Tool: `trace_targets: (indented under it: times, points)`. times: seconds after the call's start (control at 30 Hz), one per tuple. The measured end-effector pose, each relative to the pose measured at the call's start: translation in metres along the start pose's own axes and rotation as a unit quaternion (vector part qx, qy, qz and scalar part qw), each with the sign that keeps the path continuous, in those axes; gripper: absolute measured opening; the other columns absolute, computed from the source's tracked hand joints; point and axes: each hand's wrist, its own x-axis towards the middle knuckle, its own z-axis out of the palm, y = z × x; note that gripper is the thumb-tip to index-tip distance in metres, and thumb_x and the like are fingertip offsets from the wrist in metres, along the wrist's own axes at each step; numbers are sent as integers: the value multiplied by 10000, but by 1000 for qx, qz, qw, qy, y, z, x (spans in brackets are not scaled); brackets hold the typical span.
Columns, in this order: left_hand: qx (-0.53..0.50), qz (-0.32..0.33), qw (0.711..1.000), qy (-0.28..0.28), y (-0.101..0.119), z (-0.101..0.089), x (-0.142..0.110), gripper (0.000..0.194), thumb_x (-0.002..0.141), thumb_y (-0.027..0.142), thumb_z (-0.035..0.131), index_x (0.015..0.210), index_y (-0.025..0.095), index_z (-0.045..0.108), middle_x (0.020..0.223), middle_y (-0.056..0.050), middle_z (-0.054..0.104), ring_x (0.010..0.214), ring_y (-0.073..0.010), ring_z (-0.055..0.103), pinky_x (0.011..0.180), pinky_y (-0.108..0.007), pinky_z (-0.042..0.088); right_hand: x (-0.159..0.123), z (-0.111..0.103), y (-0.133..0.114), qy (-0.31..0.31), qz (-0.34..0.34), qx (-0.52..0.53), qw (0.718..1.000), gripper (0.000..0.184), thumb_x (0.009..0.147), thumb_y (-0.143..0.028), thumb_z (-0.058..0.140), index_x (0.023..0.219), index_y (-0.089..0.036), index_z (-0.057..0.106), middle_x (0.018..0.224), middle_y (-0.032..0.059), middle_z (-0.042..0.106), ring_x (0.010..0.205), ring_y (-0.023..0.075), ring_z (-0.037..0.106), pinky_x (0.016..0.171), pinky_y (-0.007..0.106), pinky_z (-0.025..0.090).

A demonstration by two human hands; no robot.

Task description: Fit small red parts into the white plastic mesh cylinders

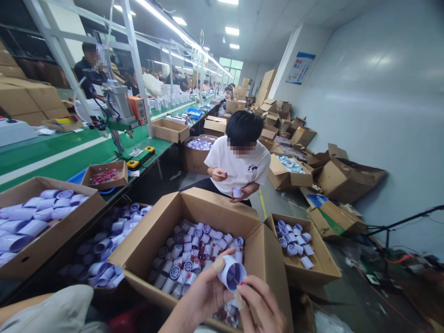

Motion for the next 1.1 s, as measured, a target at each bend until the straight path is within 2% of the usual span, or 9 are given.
trace_targets:
  times: [0.13,0.23,0.43,0.53,0.63,0.77,0.83,0.97,1.1]
  points:
    - [55,71,995,41,-2,2,8,786,697,507,693,1341,334,278,816,13,696,494,-89,598,445,-193,419,9,-3,12,-53,-22,28,998,213,838,-222,555,993,-262,696,936,72,765,856,168,744,728,227,624]
    - [90,111,988,61,-3,3,11,812,662,593,675,1300,363,226,952,-6,696,458,-74,558,390,-192,355,14,-3,19,-75,-22,22,997,223,808,-206,592,1006,-245,686,914,68,780,823,166,749,698,205,619]
    - [135,137,979,66,-5,9,4,778,701,613,617,1347,361,265,1017,-26,699,526,-70,534,467,-210,364,14,3,13,-53,22,15,998,172,816,-239,600,983,-221,641,791,35,786,671,130,736,602,160,587]
    - [131,146,978,65,-7,12,2,688,702,590,635,1290,310,414,1026,-30,702,565,-66,526,489,-208,364,11,5,9,-42,47,-11,998,136,846,-273,563,937,-217,647,771,39,795,642,133,736,601,163,583]
    - [120,146,980,57,-8,13,2,589,683,578,664,1175,280,536,1036,-30,699,605,-71,540,509,-205,370,9,5,10,-59,19,-40,997,155,855,-272,546,960,-217,646,795,44,809,656,144,747,612,174,587]
    - [123,128,983,42,-9,10,4,565,691,572,659,1167,283,561,1055,-33,694,562,-68,517,465,-215,337,11,4,11,-78,-20,-73,994,218,861,-238,513,1046,-195,622,816,58,811,657,157,749,587,194,589]
    - [125,123,984,43,-9,8,4,537,706,555,654,1151,261,584,994,-25,692,545,-67,499,452,-218,331,12,3,11,-92,-36,-82,992,229,854,-202,504,1045,-203,629,821,52,807,683,163,751,600,210,596]
    - [133,109,984,46,-6,10,2,561,700,553,663,1140,211,604,688,27,590,514,-68,436,441,-211,317,11,4,7,-109,-71,-111,985,318,814,-98,455,995,-245,671,887,56,797,743,176,754,611,231,606]
    - [150,116,980,61,0,13,0,647,652,566,702,1157,175,600,659,37,538,540,-66,419,466,-211,323,8,8,1,-123,-21,-116,985,386,790,-57,425,994,-266,678,904,63,775,717,170,747,590,232,604]
